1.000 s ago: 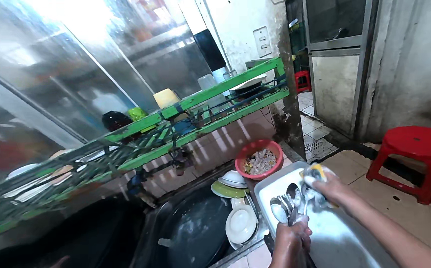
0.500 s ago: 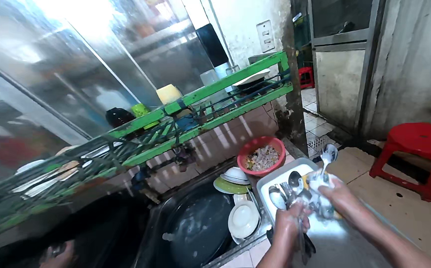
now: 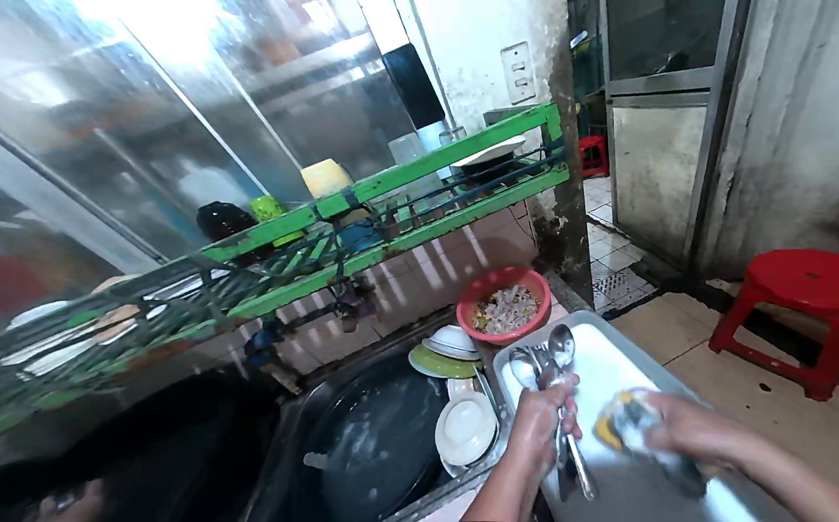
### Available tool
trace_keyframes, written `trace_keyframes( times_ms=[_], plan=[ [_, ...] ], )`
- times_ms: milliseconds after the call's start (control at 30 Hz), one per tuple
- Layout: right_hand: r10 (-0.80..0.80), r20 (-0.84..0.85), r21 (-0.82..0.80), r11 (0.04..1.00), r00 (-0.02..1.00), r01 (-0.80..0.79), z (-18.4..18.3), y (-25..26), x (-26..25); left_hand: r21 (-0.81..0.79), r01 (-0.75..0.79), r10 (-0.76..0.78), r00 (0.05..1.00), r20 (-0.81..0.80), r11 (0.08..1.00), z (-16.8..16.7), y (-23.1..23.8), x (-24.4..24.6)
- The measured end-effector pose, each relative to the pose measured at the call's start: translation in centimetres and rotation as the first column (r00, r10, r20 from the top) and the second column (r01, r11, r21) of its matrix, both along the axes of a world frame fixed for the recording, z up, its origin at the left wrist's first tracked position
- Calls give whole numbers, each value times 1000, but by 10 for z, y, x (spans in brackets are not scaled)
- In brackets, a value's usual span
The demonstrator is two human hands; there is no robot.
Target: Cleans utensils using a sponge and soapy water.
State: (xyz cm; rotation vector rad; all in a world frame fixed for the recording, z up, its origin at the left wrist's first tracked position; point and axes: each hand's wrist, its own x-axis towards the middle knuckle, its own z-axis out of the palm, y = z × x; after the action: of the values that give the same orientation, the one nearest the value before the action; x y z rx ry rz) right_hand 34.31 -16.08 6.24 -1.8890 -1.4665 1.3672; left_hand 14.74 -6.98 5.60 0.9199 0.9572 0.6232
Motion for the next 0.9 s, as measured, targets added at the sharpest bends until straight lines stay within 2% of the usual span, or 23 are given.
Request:
trace_keyframes(
  times_ms=[67, 133, 200, 267, 367, 433, 500, 567, 667, 733, 800, 900],
  plan=[
    [-266, -283, 140, 939, 922, 314, 14, 1, 2, -10, 158, -158, 984, -87, 987, 4, -10, 2],
    [-384, -406, 174, 858, 829, 483, 18, 8, 0, -22, 248, -248, 957, -149, 969, 8, -23, 12],
    [-482, -426, 190, 780, 766, 597, 10, 13, -4, -26, 197, -198, 970, -142, 980, 9, -31, 22],
    [-540, -459, 196, 713, 706, 673, -4, 13, -16, -13, 76, -77, 991, -107, 997, 7, -33, 26],
    [-479, -389, 182, 797, 787, 576, -10, 9, -35, 6, 5, -3, 981, -196, 1000, 5, -33, 25],
    [-482, -221, 198, 829, 848, 523, -7, 18, -27, -2, 9, -10, 967, -254, 1000, 3, -37, 23],
    [-525, -93, 217, 819, 846, 532, -3, 29, -17, -13, 15, -18, 960, -281, 1000, 4, -41, 23],
    [-550, -69, 238, 801, 832, 549, -1, 29, -21, -13, 2, -5, 961, -275, 1000, 5, -42, 23],
    [-411, -119, 197, 882, 904, 427, 0, 21, -37, 2, -25, 25, 954, -298, 1000, 5, -38, 20],
    [-383, -58, 163, 908, 922, 387, 2, 26, -31, 6, -14, 16, 953, -301, 1000, 2, -40, 15],
    [-474, -3, 212, 860, 881, 463, -4, 39, -15, -7, -21, 18, 965, -262, 1000, 0, -43, 13],
    [-603, -121, 287, 739, 789, 609, -1, 50, 5, -6, -5, 4, 986, -166, 1000, -2, -44, 7]
  ],
)
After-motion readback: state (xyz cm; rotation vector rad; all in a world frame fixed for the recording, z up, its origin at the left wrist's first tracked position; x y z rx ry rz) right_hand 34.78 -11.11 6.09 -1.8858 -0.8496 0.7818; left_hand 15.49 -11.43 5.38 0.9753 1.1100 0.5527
